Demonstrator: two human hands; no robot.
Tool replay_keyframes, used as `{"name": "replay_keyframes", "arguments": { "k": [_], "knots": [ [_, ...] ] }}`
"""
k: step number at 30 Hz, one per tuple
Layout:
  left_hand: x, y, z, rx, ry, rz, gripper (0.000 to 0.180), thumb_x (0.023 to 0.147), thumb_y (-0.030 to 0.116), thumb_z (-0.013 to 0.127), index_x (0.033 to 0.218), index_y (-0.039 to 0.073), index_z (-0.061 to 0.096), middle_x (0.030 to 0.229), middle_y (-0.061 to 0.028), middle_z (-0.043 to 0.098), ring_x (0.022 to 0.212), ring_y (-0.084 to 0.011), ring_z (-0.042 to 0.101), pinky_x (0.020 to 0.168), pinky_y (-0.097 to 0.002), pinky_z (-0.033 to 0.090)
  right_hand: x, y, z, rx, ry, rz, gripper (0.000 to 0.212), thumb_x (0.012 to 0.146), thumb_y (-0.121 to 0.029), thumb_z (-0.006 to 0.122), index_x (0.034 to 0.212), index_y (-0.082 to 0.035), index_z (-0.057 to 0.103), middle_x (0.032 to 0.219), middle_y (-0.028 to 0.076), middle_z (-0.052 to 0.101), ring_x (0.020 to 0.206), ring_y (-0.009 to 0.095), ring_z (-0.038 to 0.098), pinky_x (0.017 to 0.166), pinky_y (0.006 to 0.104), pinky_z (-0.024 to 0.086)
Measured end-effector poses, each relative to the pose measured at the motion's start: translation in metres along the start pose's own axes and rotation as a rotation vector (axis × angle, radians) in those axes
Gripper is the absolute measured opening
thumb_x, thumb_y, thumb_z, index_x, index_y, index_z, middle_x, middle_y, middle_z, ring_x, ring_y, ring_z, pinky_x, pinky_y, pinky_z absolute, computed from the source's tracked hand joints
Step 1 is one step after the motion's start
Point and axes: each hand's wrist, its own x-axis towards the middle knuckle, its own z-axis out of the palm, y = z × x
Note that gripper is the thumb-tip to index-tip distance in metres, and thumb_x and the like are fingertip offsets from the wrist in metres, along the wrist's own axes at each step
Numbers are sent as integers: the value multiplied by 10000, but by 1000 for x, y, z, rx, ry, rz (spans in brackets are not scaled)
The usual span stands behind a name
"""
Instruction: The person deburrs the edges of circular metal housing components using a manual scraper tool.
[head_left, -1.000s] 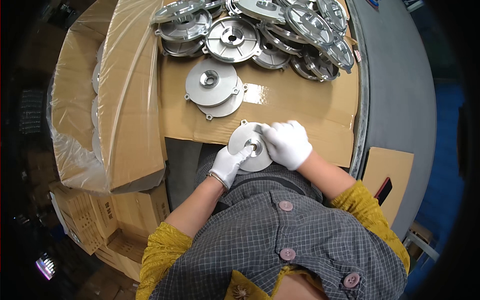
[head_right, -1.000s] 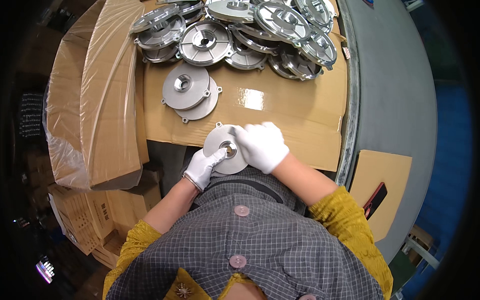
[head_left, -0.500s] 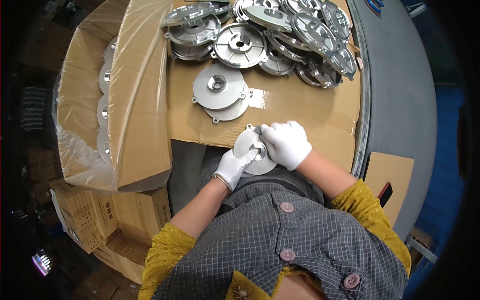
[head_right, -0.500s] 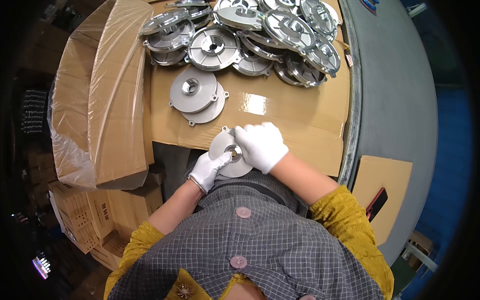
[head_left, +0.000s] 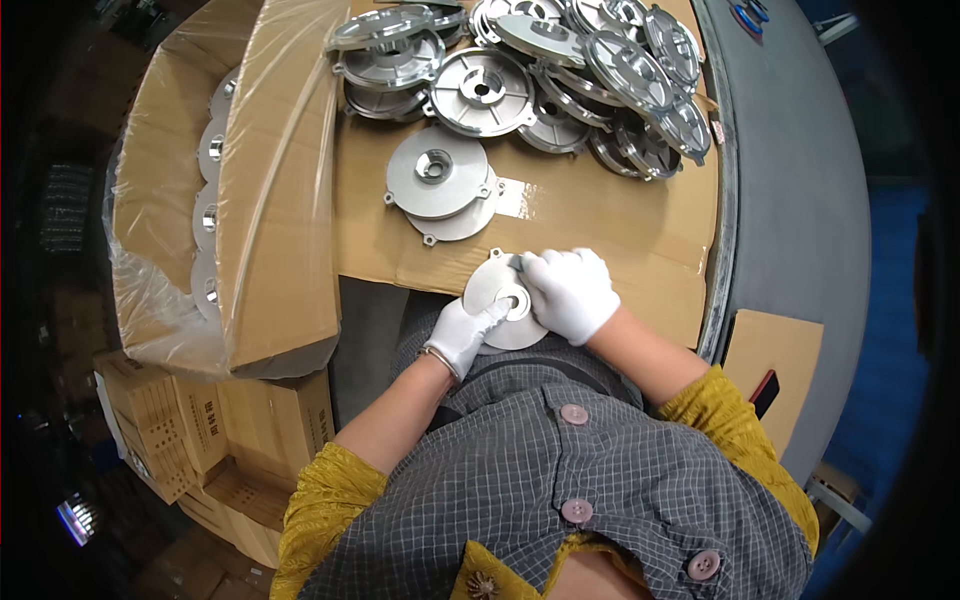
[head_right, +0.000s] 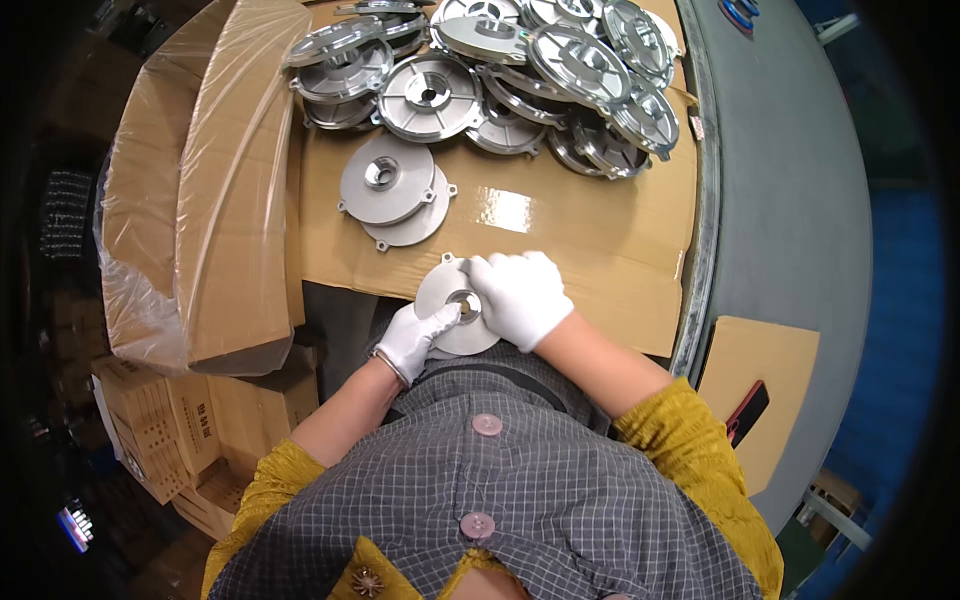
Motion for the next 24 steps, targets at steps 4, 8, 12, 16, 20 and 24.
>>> {"name": "replay_keyframes", "arguments": {
  "k": [4, 8, 12, 16, 20, 24],
  "knots": [
    [2, 0, 0, -45, -7, -15, 384, 901, 167, 657, 1217, -33, 568, 1119, -87, 645, 983, -156, 627, 847, -286, 510, 16, -1, 9, 28, 15, -26, 146, 825, -158, 555, 954, -107, 602, 687, 82, 594, 612, 279, 603, 608, 397, 437],
    [1, 4, 0, -49, 18, -59, 378, 888, 157, 672, 1206, -27, 585, 1128, -86, 644, 986, -150, 623, 844, -280, 505, -38, -5, -10, -4, -40, 47, 166, 847, -171, 578, 989, -91, 609, 655, 68, 564, 564, 273, 570, 596, 385, 427],
    [-1, 1, 0, -33, -2, -74, 405, 897, 188, 663, 1228, -25, 564, 1131, -104, 644, 968, -179, 643, 805, -311, 545, -65, -3, 0, -24, 68, 69, 140, 825, -158, 611, 949, -93, 619, 636, 63, 540, 532, 270, 532, 565, 381, 408],
    [-5, 12, 5, 24, 21, -120, 486, 885, 251, 669, 1261, -18, 519, 1125, -130, 631, 947, -224, 666, 722, -345, 592, -35, 6, 6, -11, 157, 65, 137, 831, -175, 612, 936, -87, 618, 638, 61, 559, 549, 264, 554, 550, 378, 416],
    [-6, 9, 6, 7, 46, -88, 479, 897, 260, 654, 1275, 0, 513, 1129, -129, 630, 939, -227, 670, 700, -351, 597, -67, 2, -3, 27, 91, 104, 145, 838, -178, 609, 938, -73, 620, 632, 66, 574, 578, 270, 582, 563, 389, 432],
    [-2, 2, 3, 10, 28, -101, 465, 901, 251, 643, 1276, 7, 513, 1122, -123, 635, 947, -224, 669, 698, -368, 601, -55, 2, 3, 37, 157, 87, 118, 824, -148, 632, 903, -63, 609, 627, 68, 552, 556, 287, 559, 548, 394, 421]
  ]
}}
